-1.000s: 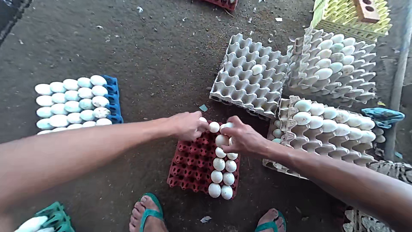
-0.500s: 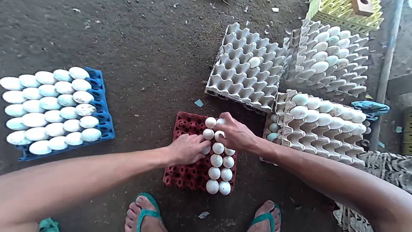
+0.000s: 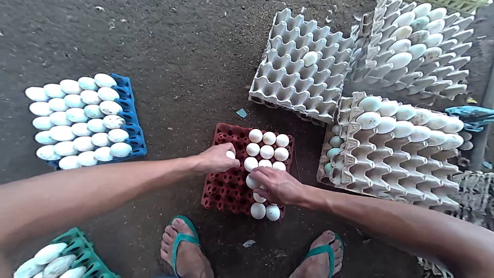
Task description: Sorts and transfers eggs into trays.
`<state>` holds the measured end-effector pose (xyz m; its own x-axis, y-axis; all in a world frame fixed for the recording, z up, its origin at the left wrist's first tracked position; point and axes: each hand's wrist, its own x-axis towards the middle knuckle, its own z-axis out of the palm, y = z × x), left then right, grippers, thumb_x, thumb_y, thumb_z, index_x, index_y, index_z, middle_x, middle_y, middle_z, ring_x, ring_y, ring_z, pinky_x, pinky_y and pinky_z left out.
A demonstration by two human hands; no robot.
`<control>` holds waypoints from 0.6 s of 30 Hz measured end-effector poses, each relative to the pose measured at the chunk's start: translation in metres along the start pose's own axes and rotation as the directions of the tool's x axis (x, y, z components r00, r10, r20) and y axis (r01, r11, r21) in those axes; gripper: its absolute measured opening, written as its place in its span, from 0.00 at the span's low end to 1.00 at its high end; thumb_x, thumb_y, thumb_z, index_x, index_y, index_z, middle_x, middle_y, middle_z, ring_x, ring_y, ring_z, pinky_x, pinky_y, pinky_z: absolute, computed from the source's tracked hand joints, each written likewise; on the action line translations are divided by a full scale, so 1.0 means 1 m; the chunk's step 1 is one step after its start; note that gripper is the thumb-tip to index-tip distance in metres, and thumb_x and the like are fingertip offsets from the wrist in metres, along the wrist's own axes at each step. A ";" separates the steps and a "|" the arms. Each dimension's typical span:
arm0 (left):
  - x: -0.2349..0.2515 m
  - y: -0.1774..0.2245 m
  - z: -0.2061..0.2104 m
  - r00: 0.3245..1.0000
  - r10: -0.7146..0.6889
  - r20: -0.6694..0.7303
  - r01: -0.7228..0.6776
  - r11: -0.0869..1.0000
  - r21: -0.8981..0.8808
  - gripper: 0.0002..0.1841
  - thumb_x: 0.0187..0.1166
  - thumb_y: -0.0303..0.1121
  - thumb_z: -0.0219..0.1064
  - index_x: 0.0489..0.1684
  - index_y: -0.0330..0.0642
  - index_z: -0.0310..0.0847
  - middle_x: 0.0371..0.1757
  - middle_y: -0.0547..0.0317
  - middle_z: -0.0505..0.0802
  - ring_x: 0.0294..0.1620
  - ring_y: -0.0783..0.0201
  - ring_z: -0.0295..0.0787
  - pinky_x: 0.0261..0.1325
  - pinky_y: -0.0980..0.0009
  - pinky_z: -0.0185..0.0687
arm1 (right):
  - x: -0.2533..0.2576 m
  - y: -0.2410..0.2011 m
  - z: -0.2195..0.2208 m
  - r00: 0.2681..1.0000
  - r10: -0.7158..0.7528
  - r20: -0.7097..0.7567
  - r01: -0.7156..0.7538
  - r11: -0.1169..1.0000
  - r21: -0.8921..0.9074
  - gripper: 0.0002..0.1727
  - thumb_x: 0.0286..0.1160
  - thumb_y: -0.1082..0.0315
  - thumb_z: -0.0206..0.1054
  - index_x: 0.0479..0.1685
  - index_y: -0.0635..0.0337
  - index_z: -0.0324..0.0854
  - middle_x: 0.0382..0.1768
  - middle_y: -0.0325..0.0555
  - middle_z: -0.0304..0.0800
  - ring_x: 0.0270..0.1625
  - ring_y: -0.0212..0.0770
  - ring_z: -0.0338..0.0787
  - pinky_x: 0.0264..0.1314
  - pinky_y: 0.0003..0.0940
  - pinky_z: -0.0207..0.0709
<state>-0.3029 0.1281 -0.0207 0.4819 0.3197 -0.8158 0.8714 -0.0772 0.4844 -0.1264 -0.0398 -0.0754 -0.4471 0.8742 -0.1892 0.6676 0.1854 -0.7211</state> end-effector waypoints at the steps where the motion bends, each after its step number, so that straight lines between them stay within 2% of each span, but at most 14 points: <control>1: -0.006 0.000 0.002 0.999 0.009 0.032 -0.008 0.999 -0.031 0.19 0.79 0.33 0.71 0.64 0.34 0.75 0.52 0.42 0.86 0.48 0.54 0.84 0.54 0.55 0.79 | 0.006 0.000 0.007 0.999 -0.034 0.005 0.034 0.997 -0.068 0.20 0.80 0.64 0.67 0.67 0.64 0.81 0.64 0.61 0.87 0.63 0.62 0.90 0.56 0.56 0.86; 3: -0.007 -0.011 0.009 0.994 0.087 0.070 -0.088 0.996 0.006 0.26 0.70 0.32 0.76 0.68 0.38 0.74 0.66 0.40 0.78 0.59 0.50 0.80 0.59 0.52 0.78 | 0.017 0.000 0.017 0.997 -0.078 0.021 0.081 0.974 -0.211 0.14 0.83 0.67 0.62 0.60 0.63 0.83 0.59 0.62 0.87 0.55 0.64 0.90 0.43 0.56 0.86; 4: -0.006 -0.017 0.014 0.988 0.127 0.090 -0.133 0.989 0.062 0.28 0.67 0.33 0.77 0.68 0.42 0.73 0.69 0.41 0.74 0.61 0.51 0.79 0.59 0.53 0.79 | 0.021 -0.003 0.016 0.997 -0.060 0.056 0.072 0.968 -0.242 0.13 0.84 0.68 0.60 0.58 0.62 0.84 0.58 0.63 0.86 0.54 0.65 0.89 0.41 0.57 0.84; 6: -0.008 -0.025 0.022 0.953 0.269 0.136 -0.290 0.941 0.174 0.30 0.64 0.33 0.78 0.68 0.43 0.74 0.70 0.40 0.73 0.64 0.48 0.79 0.62 0.52 0.80 | 0.028 -0.006 0.009 0.995 0.008 0.096 0.012 0.978 -0.208 0.14 0.85 0.65 0.59 0.57 0.62 0.85 0.59 0.64 0.85 0.57 0.66 0.88 0.44 0.60 0.83; 7: -0.009 -0.031 0.027 0.909 0.380 0.171 -0.411 0.887 0.211 0.30 0.64 0.31 0.78 0.69 0.40 0.75 0.70 0.37 0.75 0.65 0.45 0.79 0.64 0.50 0.80 | 0.030 -0.007 0.000 0.992 0.069 0.106 -0.054 0.989 -0.136 0.16 0.86 0.62 0.60 0.57 0.63 0.86 0.59 0.64 0.86 0.59 0.65 0.88 0.50 0.61 0.83; 9: -0.009 -0.046 0.043 0.739 0.633 0.229 -0.673 0.693 0.258 0.27 0.63 0.29 0.80 0.63 0.35 0.80 0.63 0.34 0.80 0.62 0.40 0.81 0.62 0.48 0.81 | 0.030 -0.005 -0.022 0.967 0.227 0.118 -0.238 0.968 0.084 0.20 0.86 0.56 0.61 0.54 0.65 0.89 0.55 0.60 0.89 0.59 0.57 0.89 0.63 0.58 0.81; 10: -0.009 -0.051 0.051 0.635 0.728 0.256 -0.770 0.573 0.281 0.24 0.63 0.27 0.79 0.60 0.35 0.83 0.60 0.34 0.82 0.60 0.38 0.81 0.60 0.48 0.82 | 0.028 -0.002 -0.035 0.945 0.306 0.119 -0.324 0.923 0.207 0.21 0.87 0.55 0.61 0.52 0.66 0.89 0.51 0.58 0.90 0.57 0.53 0.90 0.64 0.54 0.80; 11: -0.007 -0.054 0.059 0.528 0.801 0.284 -0.841 0.445 0.307 0.20 0.64 0.26 0.78 0.57 0.36 0.84 0.56 0.35 0.83 0.57 0.38 0.82 0.59 0.49 0.82 | 0.025 0.003 -0.046 0.918 0.377 0.126 -0.397 0.859 0.322 0.21 0.88 0.54 0.60 0.50 0.64 0.89 0.47 0.55 0.91 0.52 0.47 0.89 0.61 0.50 0.79; 13: -0.002 -0.061 0.072 0.362 0.864 0.350 -0.899 0.224 0.376 0.10 0.78 0.26 0.68 0.53 0.38 0.85 0.52 0.39 0.85 0.55 0.41 0.84 0.57 0.53 0.85 | 0.016 0.011 -0.060 0.873 0.456 0.173 -0.472 0.701 0.535 0.17 0.88 0.56 0.58 0.48 0.60 0.86 0.42 0.47 0.89 0.46 0.38 0.87 0.55 0.43 0.80; 14: 0.000 -0.063 0.077 0.318 0.868 0.382 -0.902 0.153 0.404 0.09 0.82 0.25 0.63 0.54 0.39 0.85 0.53 0.39 0.86 0.57 0.42 0.85 0.59 0.53 0.85 | 0.011 0.012 -0.064 0.864 0.460 0.204 -0.478 0.625 0.618 0.15 0.86 0.59 0.56 0.50 0.59 0.83 0.43 0.46 0.88 0.46 0.36 0.87 0.54 0.39 0.81; 16: 0.004 -0.068 0.083 0.282 0.864 0.418 -0.877 0.056 0.477 0.13 0.81 0.22 0.61 0.56 0.42 0.86 0.55 0.41 0.87 0.61 0.43 0.86 0.65 0.52 0.83 | 0.001 0.009 -0.067 0.868 0.434 0.240 -0.461 0.528 0.713 0.16 0.79 0.65 0.52 0.59 0.61 0.77 0.48 0.50 0.87 0.49 0.38 0.90 0.56 0.38 0.86; 18: 0.011 -0.074 0.086 0.271 0.872 0.408 -0.836 0.003 0.549 0.13 0.80 0.23 0.62 0.57 0.45 0.87 0.56 0.44 0.89 0.62 0.46 0.87 0.66 0.52 0.82 | -0.004 0.001 -0.066 0.870 0.425 0.249 -0.465 0.540 0.702 0.20 0.74 0.66 0.53 0.65 0.61 0.73 0.51 0.52 0.87 0.50 0.38 0.91 0.57 0.38 0.87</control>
<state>-0.3544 0.0559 -0.0925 0.9278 -0.3662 0.0721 -0.3498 -0.7860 0.5098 -0.0843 -0.0132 -0.0315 -0.2538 0.7276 -0.6373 0.1501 -0.6213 -0.7691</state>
